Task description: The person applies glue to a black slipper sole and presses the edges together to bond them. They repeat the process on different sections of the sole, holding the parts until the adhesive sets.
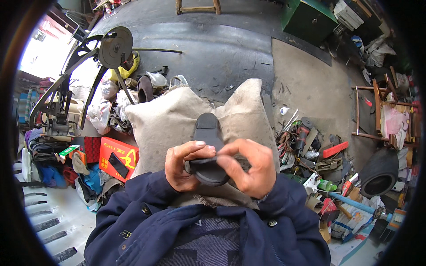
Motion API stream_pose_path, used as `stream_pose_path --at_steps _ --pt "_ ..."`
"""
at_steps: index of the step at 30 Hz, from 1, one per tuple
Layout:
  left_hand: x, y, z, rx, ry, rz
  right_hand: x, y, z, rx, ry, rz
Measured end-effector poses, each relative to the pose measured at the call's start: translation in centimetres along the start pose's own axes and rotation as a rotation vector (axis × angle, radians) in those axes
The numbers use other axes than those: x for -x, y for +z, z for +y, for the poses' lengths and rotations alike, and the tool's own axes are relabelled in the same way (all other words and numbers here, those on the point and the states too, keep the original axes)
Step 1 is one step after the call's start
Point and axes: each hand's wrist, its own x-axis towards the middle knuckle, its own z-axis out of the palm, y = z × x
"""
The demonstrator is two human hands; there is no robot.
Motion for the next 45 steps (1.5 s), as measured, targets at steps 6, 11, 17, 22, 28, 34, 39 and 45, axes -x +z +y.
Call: stream_pose_path --at_steps 6,11,17,22,28,34,39,45 --pt "-1.1 -0.8 -0.4 -0.126 0.147 -0.134 -1.0 0.7 0.8 -0.250 0.250 0.026" --pt "-0.8 -1.1 -0.2 -0.107 0.040 -0.137 -0.3 0.3 2.3 -0.592 0.250 0.009" --pt "0.3 -0.9 -0.4 -0.069 -0.089 -0.078 1.8 -3.0 10.3 -0.547 0.275 0.487" --pt "1.1 -0.9 -0.6 -0.055 -0.080 -0.100 5.7 -4.8 24.7 -0.623 0.692 0.753" --pt "1.5 0.1 -0.6 -0.016 -0.163 -0.136 11.2 -0.4 37.2 -0.750 1.062 0.759" --pt "2.8 1.6 0.4 -0.047 -0.468 0.088 11.6 0.3 45.9 -0.471 0.984 0.837" --pt "2.4 0.3 1.0 0.662 -0.920 0.490 7.1 -4.3 54.3 -0.002 0.917 0.974" --pt "1.4 0.5 2.3 0.094 -0.683 0.046 3.1 -8.6 60.8 0.334 0.934 0.956"
